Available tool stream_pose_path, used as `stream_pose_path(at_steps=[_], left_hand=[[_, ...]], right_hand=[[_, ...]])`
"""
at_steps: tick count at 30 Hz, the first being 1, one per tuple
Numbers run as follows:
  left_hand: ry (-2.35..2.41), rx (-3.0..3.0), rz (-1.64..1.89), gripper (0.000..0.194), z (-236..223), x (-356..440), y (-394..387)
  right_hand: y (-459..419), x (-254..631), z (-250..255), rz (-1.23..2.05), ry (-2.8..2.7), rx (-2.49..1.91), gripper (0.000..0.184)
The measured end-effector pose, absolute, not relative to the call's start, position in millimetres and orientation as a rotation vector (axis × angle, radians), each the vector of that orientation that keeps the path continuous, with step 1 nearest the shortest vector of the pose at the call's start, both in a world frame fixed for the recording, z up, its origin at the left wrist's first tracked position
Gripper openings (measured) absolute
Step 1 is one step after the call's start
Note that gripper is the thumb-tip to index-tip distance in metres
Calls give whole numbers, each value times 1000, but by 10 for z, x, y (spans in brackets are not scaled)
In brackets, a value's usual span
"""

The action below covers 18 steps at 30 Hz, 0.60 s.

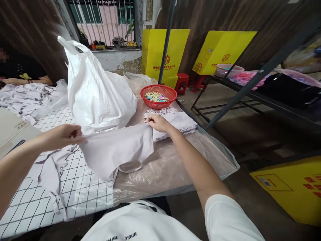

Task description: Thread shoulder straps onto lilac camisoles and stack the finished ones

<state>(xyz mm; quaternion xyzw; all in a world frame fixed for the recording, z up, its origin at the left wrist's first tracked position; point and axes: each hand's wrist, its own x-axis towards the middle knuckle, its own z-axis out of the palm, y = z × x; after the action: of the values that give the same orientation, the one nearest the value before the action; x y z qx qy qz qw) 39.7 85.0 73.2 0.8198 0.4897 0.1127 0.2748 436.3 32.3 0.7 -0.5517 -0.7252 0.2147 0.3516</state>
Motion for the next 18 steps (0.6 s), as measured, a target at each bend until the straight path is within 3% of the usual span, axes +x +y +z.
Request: stream_pose_path(at_steps=[3, 6, 10, 13, 18], left_hand=[[1476, 2146, 140, 40, 850, 736, 1120], [1643, 2196, 383, 25, 1150, 998, 1235], [1471, 2466, 786, 24, 1316, 1017, 1057], [1127, 2650, 837, 15, 927, 842, 735], [772, 2733, 602, 19, -389, 517, 6]], right_hand=[[738, 4444, 126, 380, -1763, -1572, 14], [983, 4577, 438, 45, -1638, -1556, 20], [699, 4711, 737, -290, -1676, -1379, 23], [104, 4684, 526, -332, -1881, -1287, 22], [-932, 4426, -531, -58, -2217, -1249, 28]])
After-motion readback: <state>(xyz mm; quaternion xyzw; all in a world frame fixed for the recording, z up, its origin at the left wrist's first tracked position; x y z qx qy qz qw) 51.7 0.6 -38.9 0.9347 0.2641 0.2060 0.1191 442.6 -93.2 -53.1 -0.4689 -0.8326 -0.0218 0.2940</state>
